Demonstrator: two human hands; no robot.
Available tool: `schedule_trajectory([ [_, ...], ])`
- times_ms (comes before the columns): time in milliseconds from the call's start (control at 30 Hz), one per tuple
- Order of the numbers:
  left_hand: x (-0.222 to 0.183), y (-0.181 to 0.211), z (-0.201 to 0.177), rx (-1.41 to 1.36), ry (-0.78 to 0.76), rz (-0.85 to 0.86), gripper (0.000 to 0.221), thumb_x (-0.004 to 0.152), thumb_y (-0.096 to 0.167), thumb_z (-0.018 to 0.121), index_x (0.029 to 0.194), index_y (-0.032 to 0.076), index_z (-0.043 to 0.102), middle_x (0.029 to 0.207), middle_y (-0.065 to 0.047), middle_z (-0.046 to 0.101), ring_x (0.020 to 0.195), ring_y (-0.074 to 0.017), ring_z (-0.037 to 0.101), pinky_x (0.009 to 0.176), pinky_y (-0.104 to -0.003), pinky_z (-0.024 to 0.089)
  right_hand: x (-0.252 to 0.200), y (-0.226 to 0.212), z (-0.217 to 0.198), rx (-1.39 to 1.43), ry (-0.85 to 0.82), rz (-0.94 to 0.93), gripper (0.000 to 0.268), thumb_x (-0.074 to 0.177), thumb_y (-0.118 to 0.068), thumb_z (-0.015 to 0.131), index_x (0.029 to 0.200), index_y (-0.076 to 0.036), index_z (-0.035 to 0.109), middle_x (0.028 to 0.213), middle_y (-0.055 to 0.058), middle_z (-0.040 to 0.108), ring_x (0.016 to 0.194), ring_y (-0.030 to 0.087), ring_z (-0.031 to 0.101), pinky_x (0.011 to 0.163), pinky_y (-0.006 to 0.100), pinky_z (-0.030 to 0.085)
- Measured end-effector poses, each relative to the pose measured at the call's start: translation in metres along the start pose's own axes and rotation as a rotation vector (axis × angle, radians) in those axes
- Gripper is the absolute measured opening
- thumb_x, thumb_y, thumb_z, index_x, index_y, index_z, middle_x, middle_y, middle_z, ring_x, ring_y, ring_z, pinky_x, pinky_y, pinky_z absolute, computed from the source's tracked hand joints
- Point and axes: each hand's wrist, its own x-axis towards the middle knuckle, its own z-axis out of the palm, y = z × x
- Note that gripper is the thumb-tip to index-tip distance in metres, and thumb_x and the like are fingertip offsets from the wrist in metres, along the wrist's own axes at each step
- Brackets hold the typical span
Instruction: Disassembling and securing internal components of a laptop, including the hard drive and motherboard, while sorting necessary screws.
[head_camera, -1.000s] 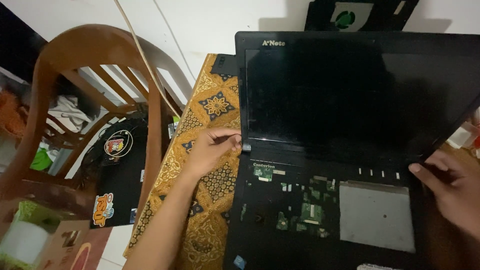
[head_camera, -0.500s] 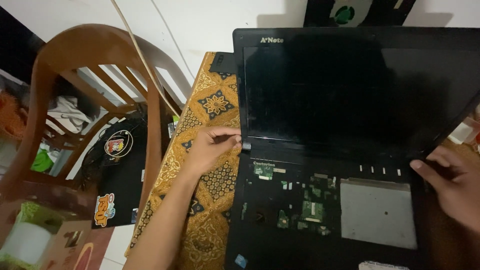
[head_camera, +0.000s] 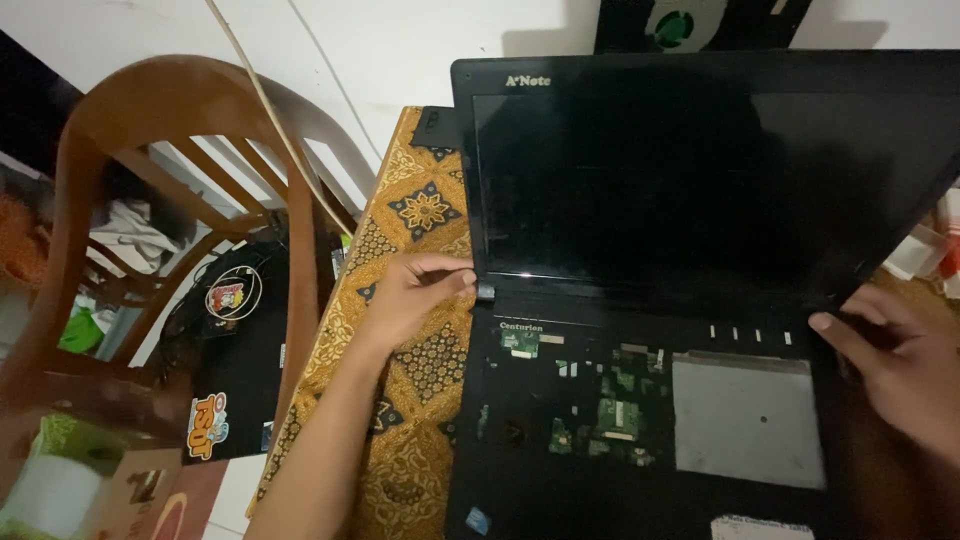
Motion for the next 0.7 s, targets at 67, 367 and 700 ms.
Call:
schedule_trajectory([
  [67, 0.001, -0.001, 0.0, -0.015, 0.003, -0.002, 0.017, 0.092, 0.012, 0.073, 0.107, 0.009, 0.08, 0.098, -0.008, 0.083, 0.084, -0.0142, 0.077, 0.082, -0.026, 0.064, 0.0, -0.006, -0.002, -0.046, -0.002, -0.088, 0.034, 0.104, -0.015, 0.072, 0.078, -0.001, 0.056, 0.076, 0.007, 0.051, 0.076, 0.022, 0.051, 0.08, 0.035, 0.036],
  [367, -0.001, 0.006, 0.001, 0.043, -0.028, -0.005, 0.011, 0.094, 0.015, 0.072, 0.098, 0.008, 0.081, 0.084, -0.005, 0.08, 0.076, -0.0129, 0.073, 0.076, -0.026, 0.059, -0.004, -0.007, 0.001, 0.206, -0.03, 0.114, 0.01, 0.105, -0.011, 0.071, 0.109, -0.002, 0.07, 0.098, 0.004, 0.068, 0.088, 0.014, 0.056, 0.081, 0.028, 0.04],
  [700, -0.002, 0.005, 0.0, 0.109, 0.0, 0.013, 0.008, 0.091, 0.016, 0.076, 0.093, 0.011, 0.082, 0.081, -0.003, 0.08, 0.07, -0.0096, 0.07, 0.069, -0.023, 0.056, -0.006, -0.026, -0.003, 0.17, -0.011, 0.182, 0.02, 0.106, -0.016, 0.067, 0.12, -0.003, 0.07, 0.117, 0.007, 0.072, 0.109, 0.016, 0.062, 0.098, 0.03, 0.041],
])
